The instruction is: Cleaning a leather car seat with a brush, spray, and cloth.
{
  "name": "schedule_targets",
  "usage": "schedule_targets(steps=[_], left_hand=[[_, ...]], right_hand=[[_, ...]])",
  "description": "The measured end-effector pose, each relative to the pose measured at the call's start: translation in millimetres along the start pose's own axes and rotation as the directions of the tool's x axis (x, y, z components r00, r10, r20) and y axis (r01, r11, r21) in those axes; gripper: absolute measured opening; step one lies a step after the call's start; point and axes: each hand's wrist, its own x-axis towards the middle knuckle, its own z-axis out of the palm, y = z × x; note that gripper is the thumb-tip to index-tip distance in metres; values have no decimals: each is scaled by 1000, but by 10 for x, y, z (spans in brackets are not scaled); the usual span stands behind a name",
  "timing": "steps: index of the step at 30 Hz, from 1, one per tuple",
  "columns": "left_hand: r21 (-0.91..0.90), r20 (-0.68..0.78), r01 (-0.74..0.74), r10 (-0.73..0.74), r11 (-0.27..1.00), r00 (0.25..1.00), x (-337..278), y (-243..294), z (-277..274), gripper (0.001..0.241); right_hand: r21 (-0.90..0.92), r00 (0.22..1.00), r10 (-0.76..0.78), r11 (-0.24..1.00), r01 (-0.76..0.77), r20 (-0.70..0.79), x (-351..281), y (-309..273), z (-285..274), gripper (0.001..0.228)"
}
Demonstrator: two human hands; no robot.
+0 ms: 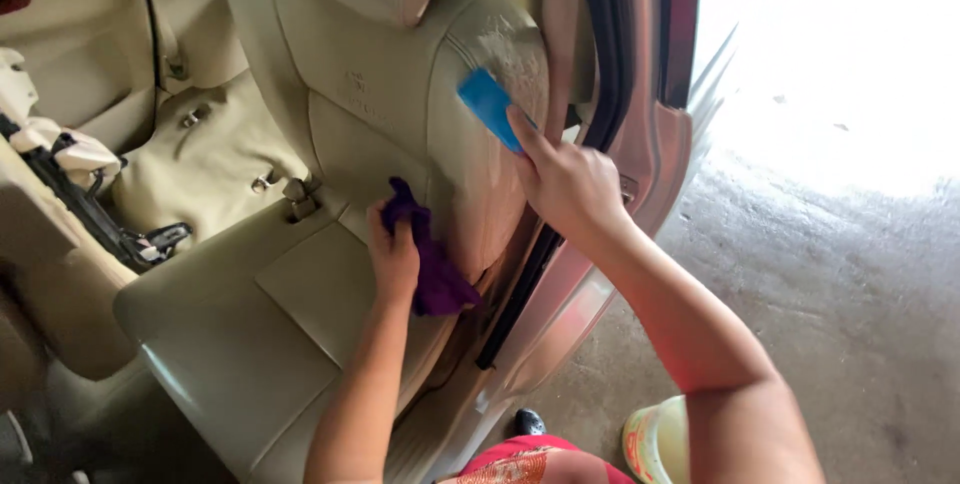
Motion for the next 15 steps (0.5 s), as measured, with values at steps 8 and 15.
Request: schedule_targets(steps=[8,15], left_hand=[[79,-8,-205,206,976,978,304,290,396,25],[333,200,-170,107,927,974,-78,-471,113,31]], right_hand=[[43,984,75,997,-68,-162,211,-51,377,58],[93,968,64,995,-42,-243,-847,-9,805,59]])
